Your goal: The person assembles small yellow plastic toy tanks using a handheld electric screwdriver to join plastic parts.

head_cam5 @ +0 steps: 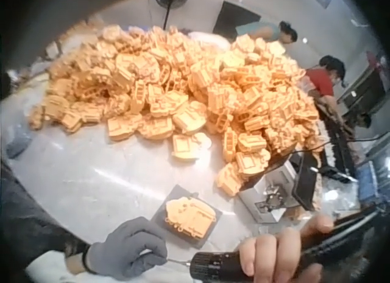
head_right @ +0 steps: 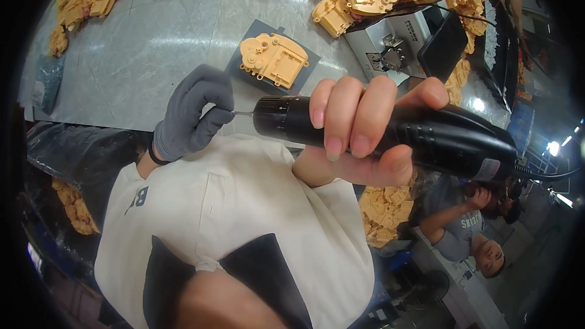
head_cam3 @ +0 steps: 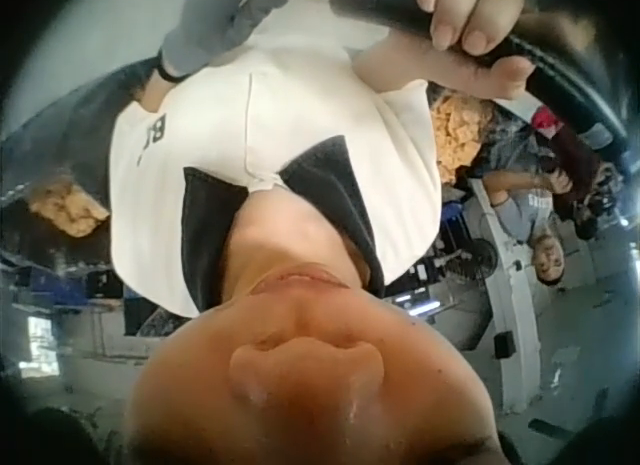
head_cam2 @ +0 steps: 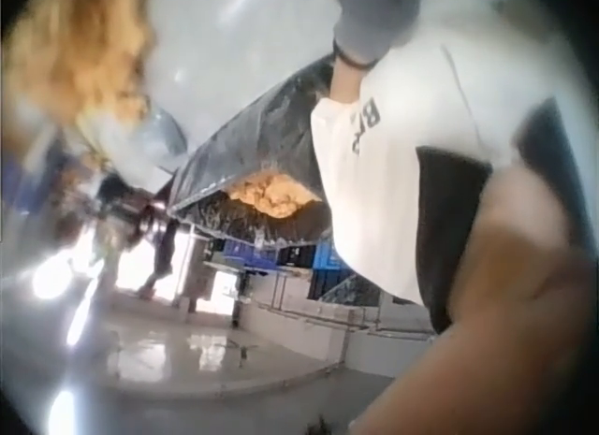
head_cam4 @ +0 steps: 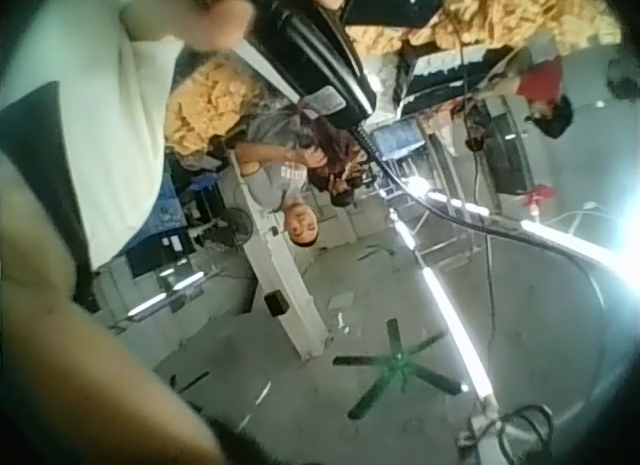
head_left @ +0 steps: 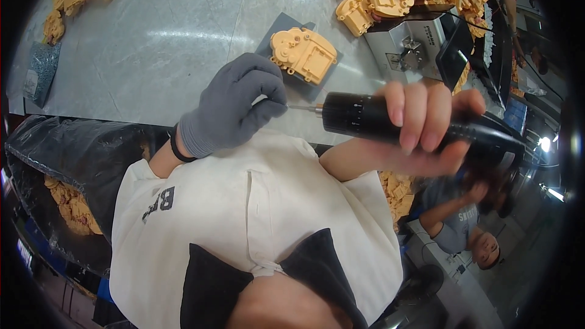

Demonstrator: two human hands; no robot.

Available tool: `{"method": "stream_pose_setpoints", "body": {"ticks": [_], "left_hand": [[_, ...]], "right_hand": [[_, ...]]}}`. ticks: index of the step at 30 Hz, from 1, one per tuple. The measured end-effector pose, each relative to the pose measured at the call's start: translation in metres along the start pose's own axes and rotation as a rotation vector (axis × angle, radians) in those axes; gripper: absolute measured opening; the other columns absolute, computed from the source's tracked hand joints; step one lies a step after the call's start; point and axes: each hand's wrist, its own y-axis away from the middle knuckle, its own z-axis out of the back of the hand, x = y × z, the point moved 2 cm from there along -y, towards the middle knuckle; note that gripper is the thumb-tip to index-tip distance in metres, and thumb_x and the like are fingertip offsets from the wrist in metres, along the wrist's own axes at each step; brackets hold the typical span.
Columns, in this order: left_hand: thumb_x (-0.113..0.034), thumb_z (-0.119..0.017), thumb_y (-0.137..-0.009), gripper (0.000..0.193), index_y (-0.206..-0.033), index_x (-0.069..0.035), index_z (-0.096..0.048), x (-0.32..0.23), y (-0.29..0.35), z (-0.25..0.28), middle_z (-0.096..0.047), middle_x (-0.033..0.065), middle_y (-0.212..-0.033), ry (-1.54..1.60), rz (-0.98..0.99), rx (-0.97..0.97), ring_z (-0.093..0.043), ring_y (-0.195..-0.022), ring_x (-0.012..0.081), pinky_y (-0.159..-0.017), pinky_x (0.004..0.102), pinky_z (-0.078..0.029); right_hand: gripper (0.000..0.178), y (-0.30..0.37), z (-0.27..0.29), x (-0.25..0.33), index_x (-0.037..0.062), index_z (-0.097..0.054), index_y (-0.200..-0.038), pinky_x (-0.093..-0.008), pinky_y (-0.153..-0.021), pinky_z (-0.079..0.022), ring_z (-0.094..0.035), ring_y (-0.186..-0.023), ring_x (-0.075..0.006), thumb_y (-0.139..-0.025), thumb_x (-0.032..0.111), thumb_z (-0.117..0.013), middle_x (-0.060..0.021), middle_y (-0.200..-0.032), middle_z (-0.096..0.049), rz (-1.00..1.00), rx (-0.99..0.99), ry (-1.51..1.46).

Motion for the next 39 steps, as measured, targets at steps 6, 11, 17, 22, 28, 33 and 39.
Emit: {"method": "stream_pose_setpoints", "body": {"ticks": [6,11,17,22,28,33,39], "left_hand": [[-0.009,-0.066,-0.075,0.016,-0.086,-0.008,-0.054,0.002,0.001,0.000,-0.054,0.0084,-0.090,-0.027,-0.011,0.008,-0.054,-0.082,0.0257,-0.072,0.0342,-0.046],[-0.008,-0.065,-0.075,0.015,-0.085,-0.008,-0.054,0.004,0.000,-0.006,-0.054,0.0078,-0.089,0.015,-0.004,0.022,-0.054,-0.081,0.0249,-0.070,0.0336,-0.046],[-0.008,-0.067,-0.074,0.018,-0.087,-0.008,-0.055,0.010,0.002,-0.013,-0.055,0.0072,-0.092,0.098,0.021,0.020,-0.055,-0.083,0.0237,-0.070,0.0326,-0.047],[-0.025,-0.077,-0.065,0.060,-0.119,-0.013,-0.051,0.026,-0.010,0.003,-0.057,0.0090,-0.103,0.043,0.054,-0.022,-0.055,-0.101,0.0281,-0.085,0.0337,-0.047],[-0.035,-0.081,-0.058,0.079,-0.128,-0.025,-0.046,0.096,-0.036,-0.038,-0.058,0.0075,-0.106,-0.454,0.052,0.173,-0.052,-0.108,0.0269,-0.095,0.0400,-0.041],[-0.032,-0.082,-0.053,0.077,-0.122,-0.018,-0.050,0.089,-0.026,-0.068,-0.059,0.0071,-0.098,-0.461,0.071,0.054,-0.056,-0.093,0.0286,-0.081,0.0390,-0.045],[-0.034,-0.083,-0.050,0.080,-0.121,-0.017,-0.050,0.085,-0.015,-0.091,-0.057,0.0053,-0.093,-0.424,0.090,-0.110,-0.054,-0.085,0.0274,-0.075,0.0366,-0.043]], "right_hand": [[0.053,0.007,0.008,-0.006,0.0201,-0.029,-0.138,-0.0338,-0.069,-0.040,-0.050,-0.063,-0.0160,-0.090,0.023,-0.052,-0.0015,-0.077,-0.049,0.029,-0.020,-0.011],[0.054,0.008,0.006,-0.002,0.0201,-0.028,-0.138,-0.0337,-0.069,-0.040,-0.051,-0.063,-0.0165,-0.089,0.023,-0.052,-0.0016,-0.077,-0.049,0.014,-0.007,0.033],[0.055,0.009,0.013,0.002,0.0193,-0.028,-0.138,-0.0339,-0.067,-0.040,-0.050,-0.062,-0.0167,-0.088,0.022,-0.053,-0.0023,-0.076,-0.049,0.013,-0.024,0.054],[0.055,0.020,0.024,0.011,0.0168,-0.031,-0.135,-0.0352,-0.065,-0.041,-0.048,-0.058,-0.0169,-0.085,0.019,-0.054,-0.0036,-0.073,-0.048,0.064,-0.158,0.171],[0.054,0.017,0.028,0.001,0.0092,-0.031,-0.128,-0.0369,-0.062,-0.043,-0.047,-0.053,-0.0190,-0.078,0.010,-0.053,-0.0068,-0.066,-0.047,0.049,-0.236,0.476],[0.051,0.022,0.033,-0.006,0.0022,-0.032,-0.118,-0.0350,-0.052,-0.044,-0.046,-0.048,-0.0183,-0.072,0.004,-0.055,-0.0073,-0.061,-0.048,0.145,-0.285,0.691],[0.052,0.027,0.032,-0.015,0.0034,-0.033,-0.117,-0.0342,-0.049,-0.044,-0.046,-0.046,-0.0178,-0.070,0.004,-0.057,-0.0059,-0.059,-0.047,0.138,-0.257,0.714]]}}
